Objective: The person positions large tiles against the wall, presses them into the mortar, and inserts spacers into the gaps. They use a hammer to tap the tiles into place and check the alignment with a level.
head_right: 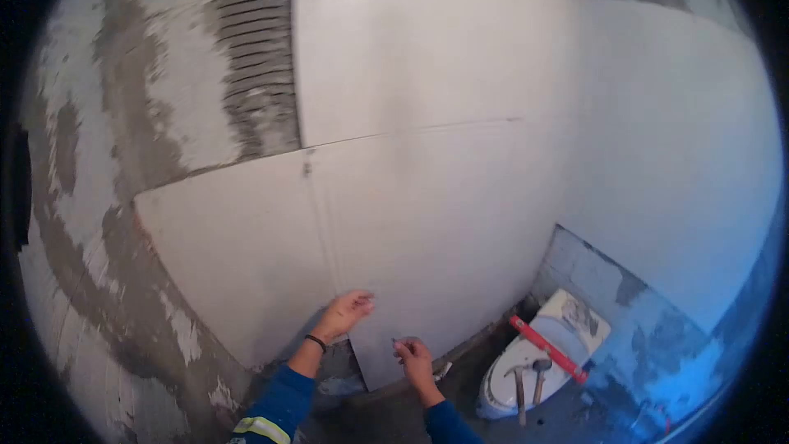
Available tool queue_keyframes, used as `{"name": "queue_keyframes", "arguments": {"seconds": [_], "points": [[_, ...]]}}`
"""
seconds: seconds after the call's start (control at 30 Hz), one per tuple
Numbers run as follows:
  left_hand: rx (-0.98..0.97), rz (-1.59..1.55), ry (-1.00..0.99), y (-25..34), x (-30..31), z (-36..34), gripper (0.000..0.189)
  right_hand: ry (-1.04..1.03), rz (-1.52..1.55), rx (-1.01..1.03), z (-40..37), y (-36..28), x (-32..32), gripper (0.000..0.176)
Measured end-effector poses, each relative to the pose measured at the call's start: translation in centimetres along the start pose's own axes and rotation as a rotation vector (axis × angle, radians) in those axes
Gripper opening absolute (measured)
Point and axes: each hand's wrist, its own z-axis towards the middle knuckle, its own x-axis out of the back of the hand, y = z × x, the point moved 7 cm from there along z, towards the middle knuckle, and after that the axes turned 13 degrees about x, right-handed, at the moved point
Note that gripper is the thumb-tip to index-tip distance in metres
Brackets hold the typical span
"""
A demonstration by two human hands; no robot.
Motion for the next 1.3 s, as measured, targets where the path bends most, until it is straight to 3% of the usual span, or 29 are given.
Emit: {"name": "queue_keyframes", "arguments": {"seconds": [0.13, 0.4, 0.6, 0.8, 0.87, 0.97, 1.17, 1.27, 1.3], "points": [[0.028, 0.048, -0.115, 3.4, -1.4, 0.2, 0.039, -0.041, 0.057, -0.026, 0.8, -1.9, 1.4, 0.017], [0.115, 0.172, -0.447, 1.4, -5.5, -1.3, 0.041, -0.082, 0.158, -0.064, 1.6, -1.6, 4.0, 0.016], [0.136, 0.104, -0.231, -0.1, -8.4, -2.9, 0.034, -0.252, 0.218, -0.083, 2.8, -0.6, 4.4, 0.015], [0.178, 0.235, 0.038, 4.7, -13.6, -4.9, 0.021, -0.451, 0.225, -0.102, 5.6, -2.2, 7.1, 0.013], [0.167, 0.214, 0.114, 4.0, -17.3, -4.3, 0.021, -0.59, -0.017, -0.023, 6.2, -1.0, 10.7, 0.014], [0.114, 0.273, 0.216, 4.4, -20.3, -4.3, 0.02, -0.546, 0.219, -0.127, 5.8, -1.2, 13.0, 0.014], [0.105, 0.383, 0.319, 5.6, -23.0, -4.2, 0.016, -0.569, 0.347, -0.269, 5.3, -0.9, 15.5, 0.022], [0.086, 0.343, 0.307, 5.7, -23.6, -3.9, 0.015, -0.641, 0.105, -0.191, 6.3, -1.3, 16.9, 0.025], [0.112, 0.306, 0.296, 5.5, -23.9, -3.4, 0.014, -0.614, 0.178, -0.205, 6.5, -1.1, 17.1, 0.027]]}}
